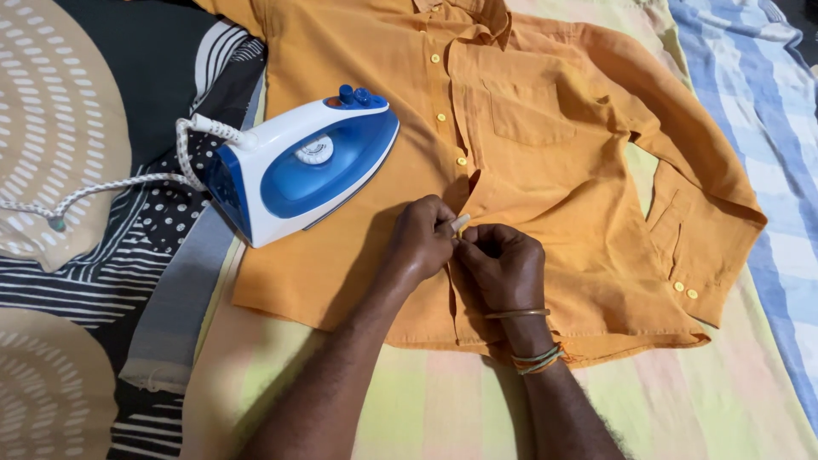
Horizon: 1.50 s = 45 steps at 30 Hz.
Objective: Ironing a yellow button-down shirt on a bed and then buttoning it.
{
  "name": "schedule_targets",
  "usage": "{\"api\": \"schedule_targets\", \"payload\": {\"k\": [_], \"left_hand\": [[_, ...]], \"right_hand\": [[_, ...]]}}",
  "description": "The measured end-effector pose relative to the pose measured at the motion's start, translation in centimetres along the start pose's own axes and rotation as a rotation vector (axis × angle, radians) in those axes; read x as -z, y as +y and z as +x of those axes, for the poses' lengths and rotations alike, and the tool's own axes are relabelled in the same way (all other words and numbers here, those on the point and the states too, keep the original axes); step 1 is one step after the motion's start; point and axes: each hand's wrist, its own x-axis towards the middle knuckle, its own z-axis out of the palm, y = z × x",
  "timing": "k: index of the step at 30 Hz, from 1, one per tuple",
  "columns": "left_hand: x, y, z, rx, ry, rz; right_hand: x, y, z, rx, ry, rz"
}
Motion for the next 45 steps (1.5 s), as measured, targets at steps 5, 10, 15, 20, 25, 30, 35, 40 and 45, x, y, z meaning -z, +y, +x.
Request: {"api": "schedule_targets", "payload": {"k": [5, 10, 15, 20, 25, 30, 35, 40, 45], "left_hand": [[-0.2, -0.5, 0.1, -0.002, -0.007, 0.033], [-0.9, -1.5, 0.5, -0.023, -0.002, 0.005], [-0.7, -1.0, 0.2, -0.027, 0.005, 0.012], [-0.7, -0.9, 0.1, -0.040, -0.008, 0.041], [-0.9, -1.2, 0.0, -0.073, -0.024, 0.066], [-1.2, -1.8, 0.0, -0.037, -0.021, -0.152], [-0.9, -1.2, -1.1, -0.039, 0.002, -0.148], [-0.5, -1.0, -1.2, -0.014, -0.030, -0.140], [-0.5, -1.2, -1.3, -0.073, -0.010, -0.096]], "right_hand": [[0.2, 0.6, 0.4, 0.025, 0.016, -0.078], [-0.1, -0.4, -0.2, 0.017, -0.001, -0.047], [-0.3, -2.0, -0.9, -0.044, -0.037, 0.125], [0.6, -0.3, 0.7, -0.147, -0.067, 0.262], [1.4, 0.2, 2.1, -0.334, -0.103, 0.334], [1.1, -0.4, 1.3, -0.309, -0.100, 0.390], [0.8, -1.1, 0.4, -0.208, -0.071, 0.335], [0.3, -1.9, -0.2, -0.176, -0.041, 0.236], [0.4, -0.4, 0.3, -0.137, -0.052, 0.220]]}}
